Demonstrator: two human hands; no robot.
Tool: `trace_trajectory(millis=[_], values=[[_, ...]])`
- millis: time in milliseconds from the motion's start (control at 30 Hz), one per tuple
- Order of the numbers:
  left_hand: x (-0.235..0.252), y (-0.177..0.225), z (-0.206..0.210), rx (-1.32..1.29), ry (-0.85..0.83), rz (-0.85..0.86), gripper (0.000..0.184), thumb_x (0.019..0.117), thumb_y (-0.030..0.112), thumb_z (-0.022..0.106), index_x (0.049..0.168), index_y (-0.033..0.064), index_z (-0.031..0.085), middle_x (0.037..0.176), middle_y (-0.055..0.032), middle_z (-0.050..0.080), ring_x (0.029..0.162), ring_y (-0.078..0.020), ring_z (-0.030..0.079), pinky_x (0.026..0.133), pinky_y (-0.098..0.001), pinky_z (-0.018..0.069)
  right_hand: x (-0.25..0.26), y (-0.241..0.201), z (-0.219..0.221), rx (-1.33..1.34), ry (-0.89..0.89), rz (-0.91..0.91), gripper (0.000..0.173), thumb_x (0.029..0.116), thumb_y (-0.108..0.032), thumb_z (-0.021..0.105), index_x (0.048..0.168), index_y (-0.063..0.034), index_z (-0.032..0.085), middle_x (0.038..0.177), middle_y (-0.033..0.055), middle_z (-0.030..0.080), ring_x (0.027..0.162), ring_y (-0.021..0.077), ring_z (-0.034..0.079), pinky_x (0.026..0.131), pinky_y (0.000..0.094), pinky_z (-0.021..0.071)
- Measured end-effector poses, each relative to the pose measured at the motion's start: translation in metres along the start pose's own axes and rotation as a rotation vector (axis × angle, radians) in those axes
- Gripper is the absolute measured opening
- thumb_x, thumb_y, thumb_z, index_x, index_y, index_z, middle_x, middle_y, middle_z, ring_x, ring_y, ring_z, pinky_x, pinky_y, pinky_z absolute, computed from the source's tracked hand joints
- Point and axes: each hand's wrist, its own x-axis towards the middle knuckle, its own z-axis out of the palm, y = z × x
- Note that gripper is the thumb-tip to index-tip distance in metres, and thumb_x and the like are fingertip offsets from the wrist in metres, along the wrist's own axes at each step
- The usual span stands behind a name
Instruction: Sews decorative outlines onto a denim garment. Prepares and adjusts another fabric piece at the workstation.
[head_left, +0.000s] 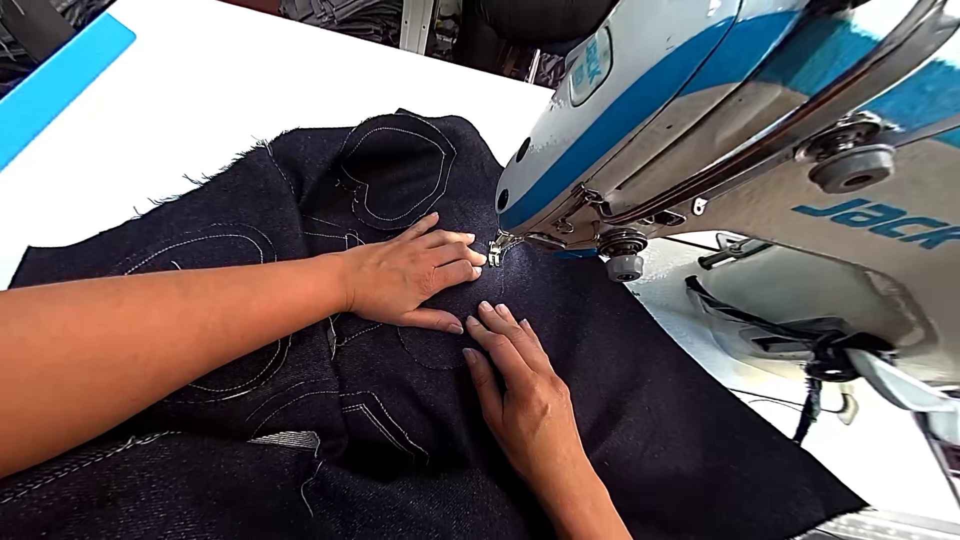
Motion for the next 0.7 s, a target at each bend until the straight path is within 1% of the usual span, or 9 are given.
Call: trace_trajectory(millis=[200, 267, 367, 433, 500, 533, 600, 700], values=[[0.002, -0.003, -0.002, -0.004, -0.01, 0.003, 0.071, 0.099, 0.063, 0.044, 0.137, 0.0043, 0.059, 0.147, -0.0156, 0.055, 0.148, -0.0401, 0.038, 0.12, -0.0667, 0.0199, 0.003, 0.0, 0.0, -0.018, 0.002, -0.013, 0.035, 0.1037, -0.026, 0.054, 0.123, -0.0038, 0.073, 0.136, 0.0121, 0.067, 0.135, 0.0288, 0.059, 0.116, 0.0463, 0.0431], [0.005, -0.009, -0.003, -0.001, -0.016, 0.002, 0.072, 0.0994, 0.063, 0.043, 0.137, 0.0041, 0.058, 0.149, -0.0159, 0.054, 0.148, -0.0406, 0.037, 0.12, -0.0669, 0.0194, 0.009, 0.002, 0.001, -0.025, -0.002, -0.025, 0.035, 0.1038, -0.025, 0.054, 0.123, -0.0022, 0.072, 0.136, 0.013, 0.067, 0.134, 0.0302, 0.059, 0.115, 0.0472, 0.0435], [0.011, -0.019, -0.005, 0.014, -0.01, -0.013, 0.071, 0.1, 0.062, 0.043, 0.137, 0.0023, 0.058, 0.148, -0.018, 0.054, 0.147, -0.0417, 0.039, 0.118, -0.0692, 0.0203, 0.021, 0.006, 0.002, -0.045, -0.011, -0.023, 0.034, 0.1041, -0.022, 0.054, 0.124, 0.0, 0.071, 0.136, 0.0149, 0.067, 0.133, 0.0313, 0.059, 0.115, 0.0463, 0.044], [0.015, -0.024, -0.007, 0.02, -0.014, -0.029, 0.072, 0.1001, 0.061, 0.044, 0.139, 0.002, 0.056, 0.147, -0.0188, 0.053, 0.147, -0.042, 0.039, 0.117, -0.0717, 0.0192, 0.025, 0.004, -0.001, -0.061, -0.033, -0.012, 0.034, 0.1038, -0.021, 0.055, 0.124, 0.0005, 0.07, 0.136, 0.0155, 0.067, 0.133, 0.0311, 0.06, 0.114, 0.0447, 0.0451], [0.016, -0.026, -0.008, 0.015, -0.026, -0.053, 0.072, 0.1002, 0.061, 0.044, 0.144, 0.0049, 0.053, 0.15, -0.0163, 0.051, 0.148, -0.0407, 0.036, 0.118, -0.0724, 0.0169, 0.023, -0.004, -0.007, -0.062, -0.066, -0.008, 0.033, 0.1023, -0.022, 0.056, 0.123, -0.0005, 0.071, 0.133, 0.0151, 0.068, 0.13, 0.0311, 0.061, 0.11, 0.0438, 0.0485], [0.016, -0.025, -0.008, 0.009, -0.04, -0.071, 0.073, 0.1, 0.062, 0.043, 0.147, 0.0075, 0.051, 0.154, -0.014, 0.049, 0.15, -0.0397, 0.033, 0.118, -0.0718, 0.0151, 0.021, -0.01, -0.01, -0.047, -0.084, -0.006, 0.035, 0.1015, -0.024, 0.057, 0.123, -0.0008, 0.071, 0.132, 0.0152, 0.068, 0.129, 0.0317, 0.062, 0.107, 0.0447, 0.0503], [0.016, -0.023, -0.01, 0.002, -0.076, -0.094, 0.075, 0.0999, 0.063, 0.041, 0.153, 0.0103, 0.045, 0.16, -0.0114, 0.044, 0.153, -0.0389, 0.028, 0.119, -0.0715, 0.0113, 0.015, -0.022, -0.013, 0.009, -0.134, 0.005, 0.045, 0.1006, -0.033, 0.057, 0.129, 0.0004, 0.066, 0.135, 0.0171, 0.066, 0.13, 0.0336, 0.061, 0.106, 0.047, 0.0507], [0.016, -0.022, -0.01, 0.009, -0.106, -0.091, 0.079, 0.1003, 0.064, 0.039, 0.157, 0.01, 0.04, 0.163, -0.0112, 0.038, 0.155, -0.0388, 0.024, 0.119, -0.0726, 0.0091, 0.006, -0.03, -0.003, 0.046, -0.166, 0.017, 0.062, 0.1004, -0.047, 0.053, 0.137, 0.0029, 0.06, 0.144, 0.0209, 0.058, 0.137, 0.0372, 0.054, 0.111, 0.0491, 0.0459]])
